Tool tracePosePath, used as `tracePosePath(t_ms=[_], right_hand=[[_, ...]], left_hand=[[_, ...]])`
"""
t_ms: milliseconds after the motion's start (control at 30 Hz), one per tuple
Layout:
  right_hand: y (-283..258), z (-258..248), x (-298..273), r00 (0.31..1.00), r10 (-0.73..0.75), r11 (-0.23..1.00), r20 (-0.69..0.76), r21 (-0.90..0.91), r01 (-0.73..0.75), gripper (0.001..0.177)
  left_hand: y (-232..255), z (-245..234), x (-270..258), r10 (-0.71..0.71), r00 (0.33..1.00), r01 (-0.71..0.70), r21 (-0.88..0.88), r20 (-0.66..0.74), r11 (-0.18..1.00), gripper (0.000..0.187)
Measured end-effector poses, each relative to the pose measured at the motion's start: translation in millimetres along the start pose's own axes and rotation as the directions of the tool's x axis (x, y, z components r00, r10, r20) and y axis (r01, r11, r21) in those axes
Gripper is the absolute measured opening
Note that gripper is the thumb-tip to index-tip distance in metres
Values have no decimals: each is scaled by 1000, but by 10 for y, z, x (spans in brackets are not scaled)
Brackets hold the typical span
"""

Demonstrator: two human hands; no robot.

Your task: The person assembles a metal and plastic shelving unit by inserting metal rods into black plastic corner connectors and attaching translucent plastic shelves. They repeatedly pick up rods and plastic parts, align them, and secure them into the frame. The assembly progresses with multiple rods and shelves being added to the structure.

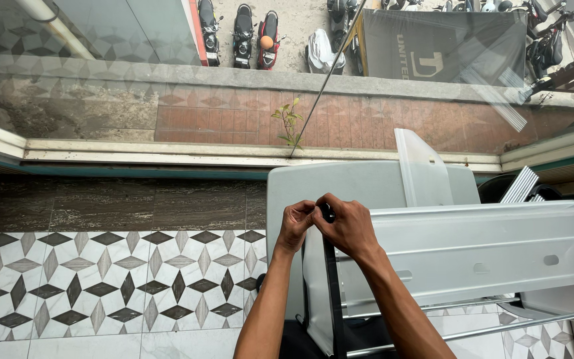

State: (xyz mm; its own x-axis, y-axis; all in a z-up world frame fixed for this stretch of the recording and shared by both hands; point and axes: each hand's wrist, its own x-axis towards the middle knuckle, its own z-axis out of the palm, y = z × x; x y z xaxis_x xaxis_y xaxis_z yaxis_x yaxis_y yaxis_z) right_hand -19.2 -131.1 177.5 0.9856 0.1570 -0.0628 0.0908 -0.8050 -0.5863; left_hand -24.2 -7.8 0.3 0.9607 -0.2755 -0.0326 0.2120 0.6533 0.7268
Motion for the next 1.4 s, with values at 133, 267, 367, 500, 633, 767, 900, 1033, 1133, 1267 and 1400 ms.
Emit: tracePosePath(t_ms=[133, 267, 367, 500, 633, 767, 900, 1033, 1133, 1267, 1400], right_hand=[[-11, -22, 39, 999, -31, 1000, -35, 2, 31, 19], [-18, -30, 60, 1000, 10, 1000, -20, 10, -10, 18], [-16, -37, 67, 1000, 14, 1000, -9, 13, -14, 19], [-3, -38, 61, 1000, 18, 1000, -3, 11, -18, 19], [14, -38, 66, 1000, 25, 1000, -9, 20, -25, 19], [20, -40, 50, 1000, 15, 1000, -9, 21, -14, 20], [12, -46, 56, 1000, -10, 1000, -20, 13, 10, 21], [14, -42, 63, 999, 22, 1000, 24, 14, -22, 21], [2, -49, 40, 1000, 30, 999, 10, 15, -30, 22], [2, -59, 36, 999, 29, 999, 14, 22, -29, 21], [-5, -59, 55, 1000, 17, 1000, -4, 25, -16, 21]], left_hand=[[18, -15, 46, 1, 1000, -2, 9, 19, 1000, 31], [-6, -42, 43, -3, 1000, 3, 13, 27, 1000, 32], [-3, -40, 45, -6, 1000, 5, 18, 25, 1000, 32], [40, -16, 68, -18, 1000, 17, 49, 18, 999, 33], [90, 15, 78, -23, 999, 21, 43, 28, 999, 32], [98, 35, 63, -24, 999, 22, 49, 41, 999, 29], [88, -1, 77, -39, 997, 36, 44, 66, 998, 26], [76, -32, 87, -84, 994, 84, 13, 64, 996, 25], [123, -21, 48, -88, 993, 86, 37, 81, 996, 27], [258, -51, 93, -107, 990, 91, 163, 96, 982, 34], [273, -70, 150, -80, 988, 67, 99, 135, 993, 34]])
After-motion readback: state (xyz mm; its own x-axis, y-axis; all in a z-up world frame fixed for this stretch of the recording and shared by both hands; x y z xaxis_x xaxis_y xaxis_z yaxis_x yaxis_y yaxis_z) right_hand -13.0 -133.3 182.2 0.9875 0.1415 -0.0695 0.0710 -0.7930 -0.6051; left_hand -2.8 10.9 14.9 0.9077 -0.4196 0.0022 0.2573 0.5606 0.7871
